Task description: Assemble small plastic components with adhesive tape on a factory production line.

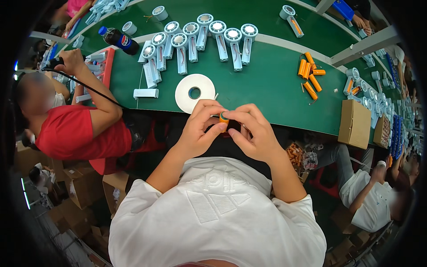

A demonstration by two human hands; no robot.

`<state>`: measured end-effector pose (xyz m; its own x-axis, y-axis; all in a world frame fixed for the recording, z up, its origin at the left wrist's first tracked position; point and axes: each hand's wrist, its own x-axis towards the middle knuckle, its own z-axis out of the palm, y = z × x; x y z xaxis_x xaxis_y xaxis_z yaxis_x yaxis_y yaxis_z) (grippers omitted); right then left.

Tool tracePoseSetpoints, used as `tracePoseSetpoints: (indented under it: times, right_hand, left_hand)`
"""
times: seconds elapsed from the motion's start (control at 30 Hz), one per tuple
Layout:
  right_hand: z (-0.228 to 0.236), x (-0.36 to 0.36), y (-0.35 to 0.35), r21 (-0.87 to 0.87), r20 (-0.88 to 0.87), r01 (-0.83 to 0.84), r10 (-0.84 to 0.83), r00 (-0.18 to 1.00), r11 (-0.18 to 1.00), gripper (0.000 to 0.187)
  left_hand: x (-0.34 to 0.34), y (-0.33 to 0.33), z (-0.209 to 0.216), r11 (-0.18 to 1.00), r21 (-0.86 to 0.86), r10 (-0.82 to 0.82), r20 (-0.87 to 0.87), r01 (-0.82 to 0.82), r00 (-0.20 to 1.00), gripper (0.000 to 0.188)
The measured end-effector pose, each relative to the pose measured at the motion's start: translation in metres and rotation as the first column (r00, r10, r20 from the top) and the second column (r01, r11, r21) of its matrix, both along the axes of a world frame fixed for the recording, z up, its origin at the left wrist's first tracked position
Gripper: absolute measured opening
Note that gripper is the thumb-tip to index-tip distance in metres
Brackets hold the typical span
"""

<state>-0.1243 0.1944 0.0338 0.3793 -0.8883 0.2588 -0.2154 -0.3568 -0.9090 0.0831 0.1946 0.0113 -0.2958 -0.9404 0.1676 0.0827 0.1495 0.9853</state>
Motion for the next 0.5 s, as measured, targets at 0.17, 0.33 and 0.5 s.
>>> tracePoseSetpoints:
  times: [0.17, 0.33, 0.5]
  right_hand:
    - [-0.036, 0.014, 0.010, -0.059, 0.047, 0.168, -0.165, 0.985, 0.984, 0.046]
    - [-0.059, 0.026, 0.017, -0.007, 0.146, 0.292, -0.288, 0.947, 0.957, 0.049]
    - [-0.091, 0.016, 0.011, 0.286, 0.530, 0.236, -0.358, 0.769, 0.929, 0.049]
  left_hand:
    - [-0.004, 0.000, -0.016, 0.979, 0.196, -0.046, -0.023, 0.050, 0.999, 0.032]
    - [0.007, -0.014, -0.018, 0.996, -0.038, -0.054, 0.398, 0.076, 0.916, 0.035]
    - [0.046, -0.036, -0.001, 0.959, -0.241, 0.042, 0.635, 0.147, 0.771, 0.042]
